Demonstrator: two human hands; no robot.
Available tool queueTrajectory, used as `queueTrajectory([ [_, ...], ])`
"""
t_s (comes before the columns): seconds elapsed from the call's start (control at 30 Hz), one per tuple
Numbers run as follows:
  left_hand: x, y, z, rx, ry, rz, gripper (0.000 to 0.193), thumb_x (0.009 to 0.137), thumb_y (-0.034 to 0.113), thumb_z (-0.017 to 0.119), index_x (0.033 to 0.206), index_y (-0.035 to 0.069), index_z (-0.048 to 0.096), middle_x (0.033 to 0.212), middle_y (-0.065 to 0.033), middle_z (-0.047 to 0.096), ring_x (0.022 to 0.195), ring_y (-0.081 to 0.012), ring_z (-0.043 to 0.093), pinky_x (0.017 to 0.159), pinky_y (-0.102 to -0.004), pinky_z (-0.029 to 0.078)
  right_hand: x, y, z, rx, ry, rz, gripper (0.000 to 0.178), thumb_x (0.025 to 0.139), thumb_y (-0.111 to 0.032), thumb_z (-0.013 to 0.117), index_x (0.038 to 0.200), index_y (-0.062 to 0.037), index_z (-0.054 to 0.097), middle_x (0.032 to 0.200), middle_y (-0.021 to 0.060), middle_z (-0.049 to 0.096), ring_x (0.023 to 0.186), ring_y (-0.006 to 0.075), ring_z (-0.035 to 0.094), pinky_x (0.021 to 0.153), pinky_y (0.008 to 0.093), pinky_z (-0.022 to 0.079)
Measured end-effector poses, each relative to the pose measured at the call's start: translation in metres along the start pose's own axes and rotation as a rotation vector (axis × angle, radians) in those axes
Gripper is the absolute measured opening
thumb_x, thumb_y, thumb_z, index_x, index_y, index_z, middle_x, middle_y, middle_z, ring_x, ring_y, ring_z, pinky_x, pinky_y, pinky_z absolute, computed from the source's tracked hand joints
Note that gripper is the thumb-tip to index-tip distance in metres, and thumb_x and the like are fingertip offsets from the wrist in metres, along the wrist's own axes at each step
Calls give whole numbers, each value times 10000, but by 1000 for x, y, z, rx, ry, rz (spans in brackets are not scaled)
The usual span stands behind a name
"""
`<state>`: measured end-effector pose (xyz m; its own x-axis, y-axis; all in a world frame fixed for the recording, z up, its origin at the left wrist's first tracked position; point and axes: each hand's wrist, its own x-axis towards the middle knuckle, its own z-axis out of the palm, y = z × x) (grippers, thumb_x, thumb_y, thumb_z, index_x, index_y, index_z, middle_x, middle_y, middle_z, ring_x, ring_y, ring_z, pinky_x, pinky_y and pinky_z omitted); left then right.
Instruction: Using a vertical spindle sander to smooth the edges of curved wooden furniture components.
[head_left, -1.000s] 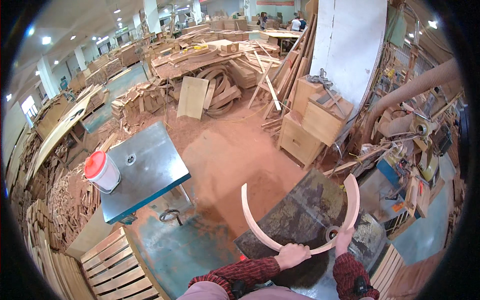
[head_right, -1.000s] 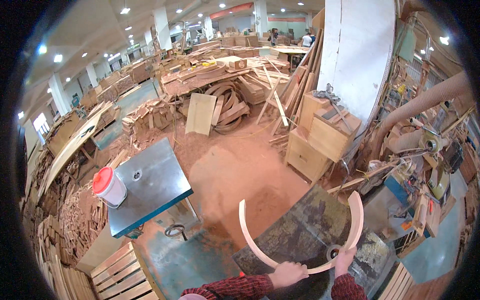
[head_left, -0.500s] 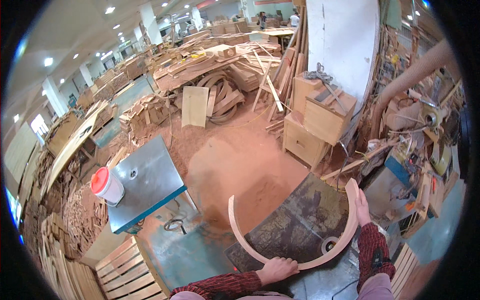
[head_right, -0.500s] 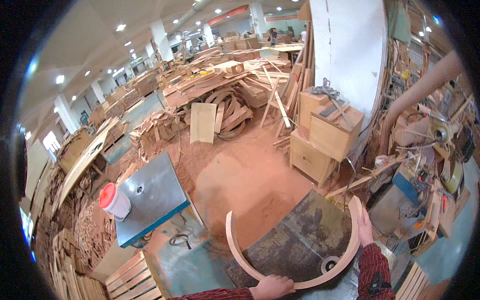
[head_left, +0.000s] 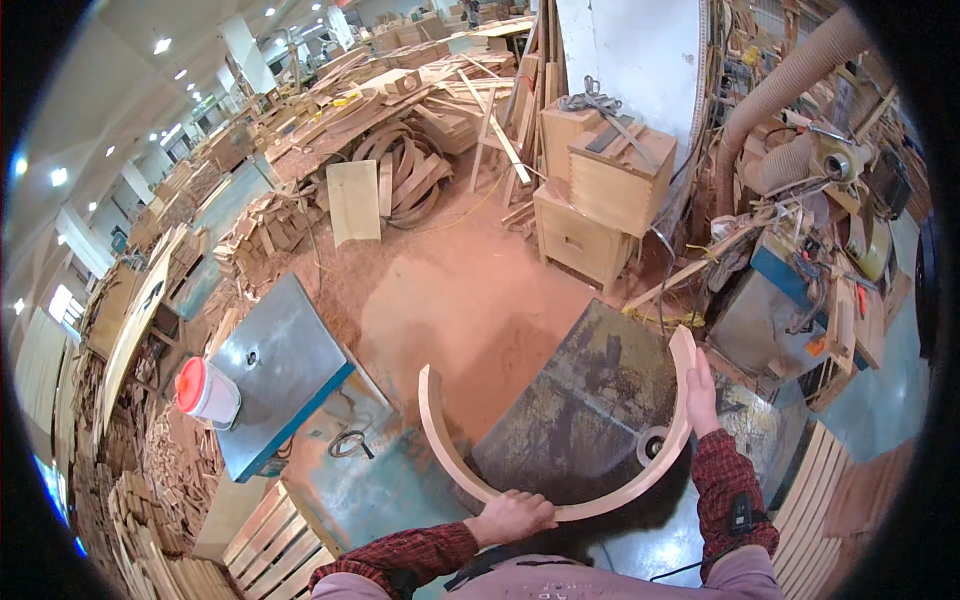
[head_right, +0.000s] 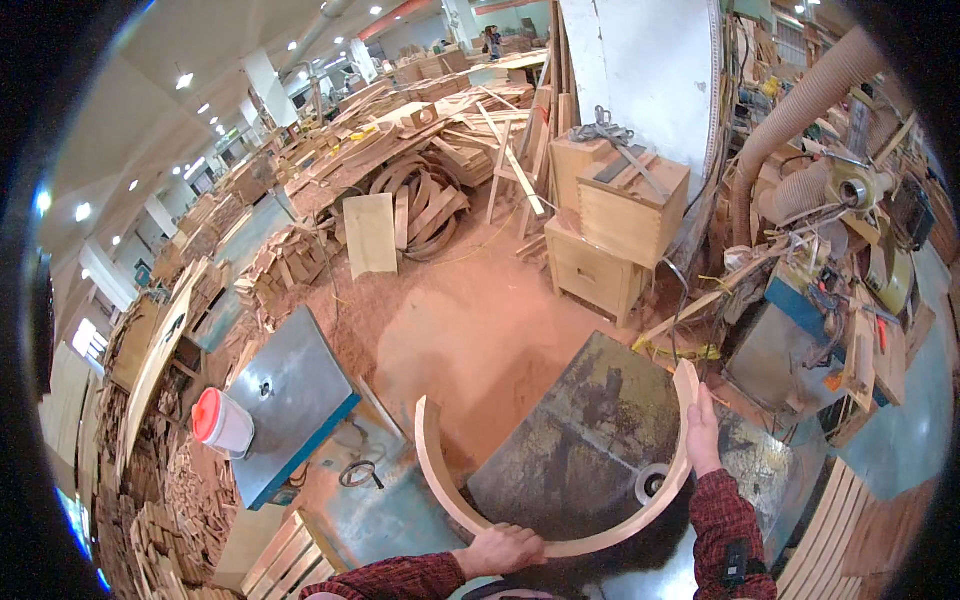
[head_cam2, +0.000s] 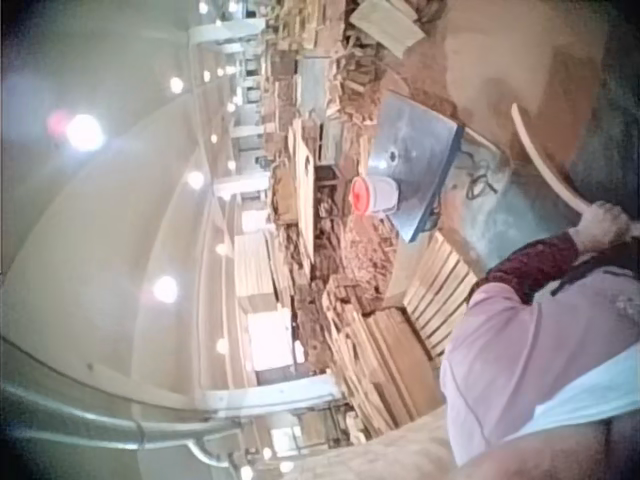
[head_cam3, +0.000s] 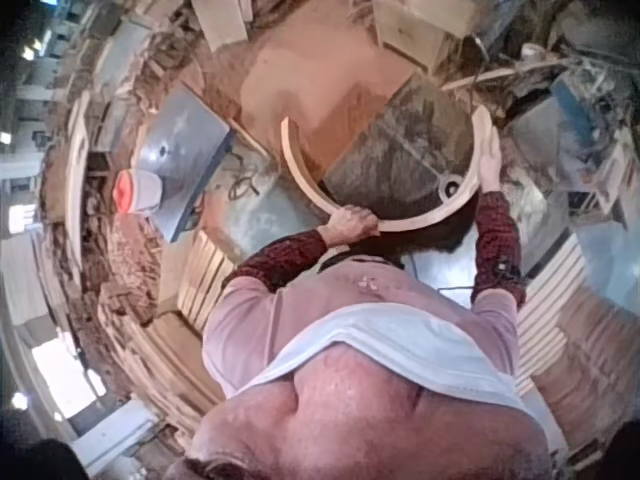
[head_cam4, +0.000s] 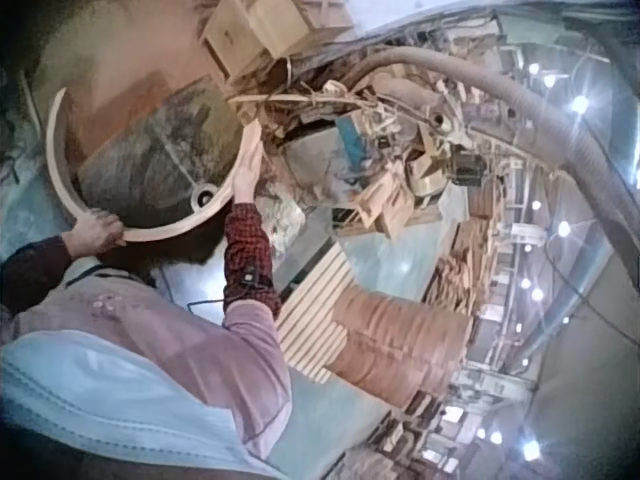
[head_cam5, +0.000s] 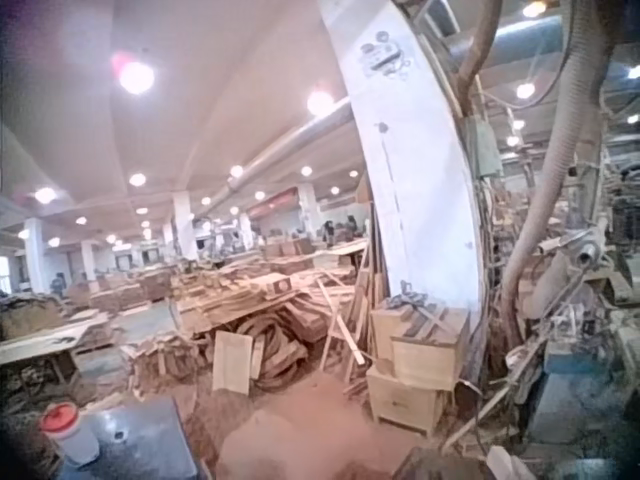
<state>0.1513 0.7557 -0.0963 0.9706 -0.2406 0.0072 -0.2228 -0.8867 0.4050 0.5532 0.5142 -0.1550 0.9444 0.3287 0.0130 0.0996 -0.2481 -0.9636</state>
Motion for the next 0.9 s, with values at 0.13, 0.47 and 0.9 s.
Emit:
queueTrajectory([
  [0.13,-24,-11,-9,0,-1,29,333,1007,464,650,957,138,606,864,-58,637,838,-298,702,741,-450,565,-34,-3,7,-34,48,-15,567,1106,-71,436,1653,21,319,1721,156,353,1598,254,309,1292,340,226],
  [0.47,-54,3,-14,-123,9,2,154,906,260,756,881,134,672,833,-80,669,819,-325,702,739,-479,556,-110,4,27,-84,213,-120,522,1131,-195,455,1620,-20,399,1631,171,486,1521,269,443,1257,359,311],
  [0.9,-60,42,13,-7,22,-52,277,859,285,808,936,93,625,852,-89,678,823,-310,723,716,-462,565,-204,-17,47,-203,352,99,573,1102,-162,492,1634,-15,335,1635,238,451,1510,375,449,1232,415,374],
])
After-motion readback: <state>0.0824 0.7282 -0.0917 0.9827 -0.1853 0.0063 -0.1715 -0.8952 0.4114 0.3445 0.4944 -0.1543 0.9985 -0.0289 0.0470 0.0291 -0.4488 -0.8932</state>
